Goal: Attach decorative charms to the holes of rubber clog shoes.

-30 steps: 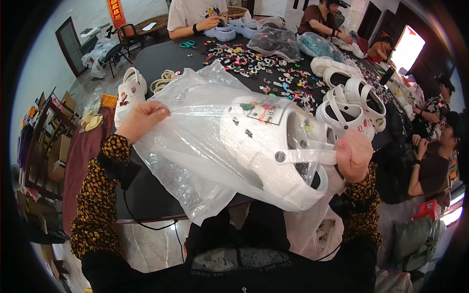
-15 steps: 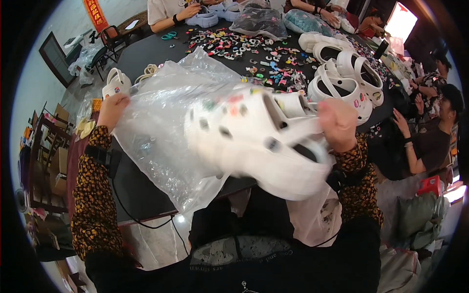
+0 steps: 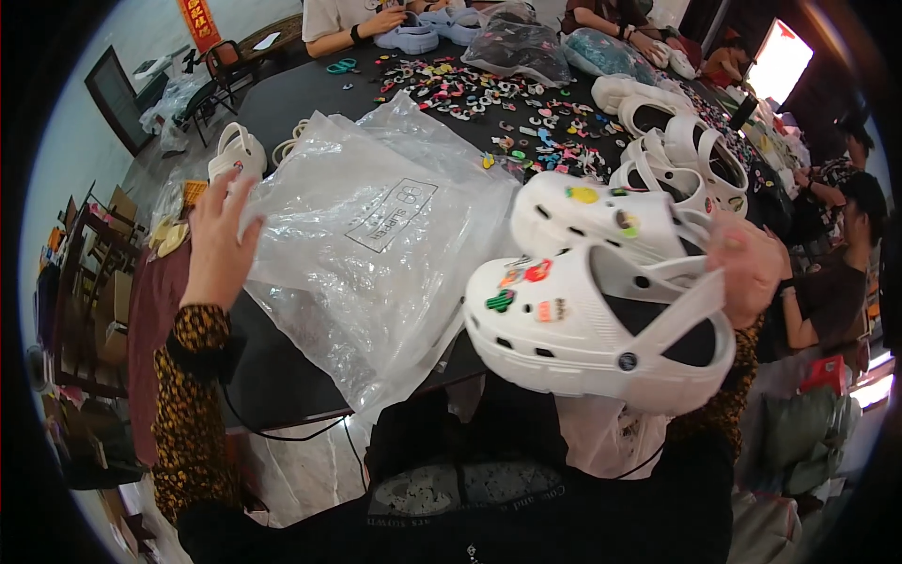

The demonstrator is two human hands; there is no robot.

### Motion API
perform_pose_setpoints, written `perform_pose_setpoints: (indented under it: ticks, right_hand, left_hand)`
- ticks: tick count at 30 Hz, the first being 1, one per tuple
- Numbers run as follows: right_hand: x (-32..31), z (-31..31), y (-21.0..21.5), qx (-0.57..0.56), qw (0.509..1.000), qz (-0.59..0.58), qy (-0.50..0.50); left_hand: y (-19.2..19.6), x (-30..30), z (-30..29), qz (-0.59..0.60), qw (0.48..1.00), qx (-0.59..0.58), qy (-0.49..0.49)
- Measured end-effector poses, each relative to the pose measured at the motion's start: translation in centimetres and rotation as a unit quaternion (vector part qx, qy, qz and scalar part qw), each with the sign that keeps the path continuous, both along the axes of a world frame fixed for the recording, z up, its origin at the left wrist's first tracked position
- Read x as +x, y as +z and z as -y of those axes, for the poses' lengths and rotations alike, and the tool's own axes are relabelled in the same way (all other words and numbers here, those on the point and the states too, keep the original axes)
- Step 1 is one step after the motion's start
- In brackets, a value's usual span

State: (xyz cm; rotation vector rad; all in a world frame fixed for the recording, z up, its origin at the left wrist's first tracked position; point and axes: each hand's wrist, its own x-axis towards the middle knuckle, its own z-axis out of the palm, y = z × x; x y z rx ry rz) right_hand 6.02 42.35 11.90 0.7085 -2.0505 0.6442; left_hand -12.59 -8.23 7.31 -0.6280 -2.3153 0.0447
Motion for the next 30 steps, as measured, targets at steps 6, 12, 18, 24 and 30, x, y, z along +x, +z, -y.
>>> perform_pose_setpoints:
  ticks: [6,12,18,24,30]
  right_hand:
    - [1.4,-1.4,2.6,-0.261,0.96,0.013,0.102]
    - [-3.4,3.9,4.5,-0.425,0.901,-0.085,0.016]
    - [-8.0,8.9,5.7,-0.345,0.923,-0.167,0.02]
    - [-13.1,15.4,2.3,-0.236,0.952,-0.183,-0.067]
    - [-13.5,16.8,-6.1,-0.014,0.995,-0.037,-0.091]
  left_hand:
    - [0.3,7.9,-1.2,0.385,0.916,-0.061,-0.098]
    - [-2.0,7.6,-0.5,0.493,0.858,-0.139,-0.041]
    - [-3.3,3.2,-4.2,0.494,0.856,-0.094,-0.122]
    - [-7.5,-2.5,-2.7,0.403,0.901,-0.083,-0.135]
    - [-5.5,-0.6,-2.7,0.336,0.931,0.08,-0.118]
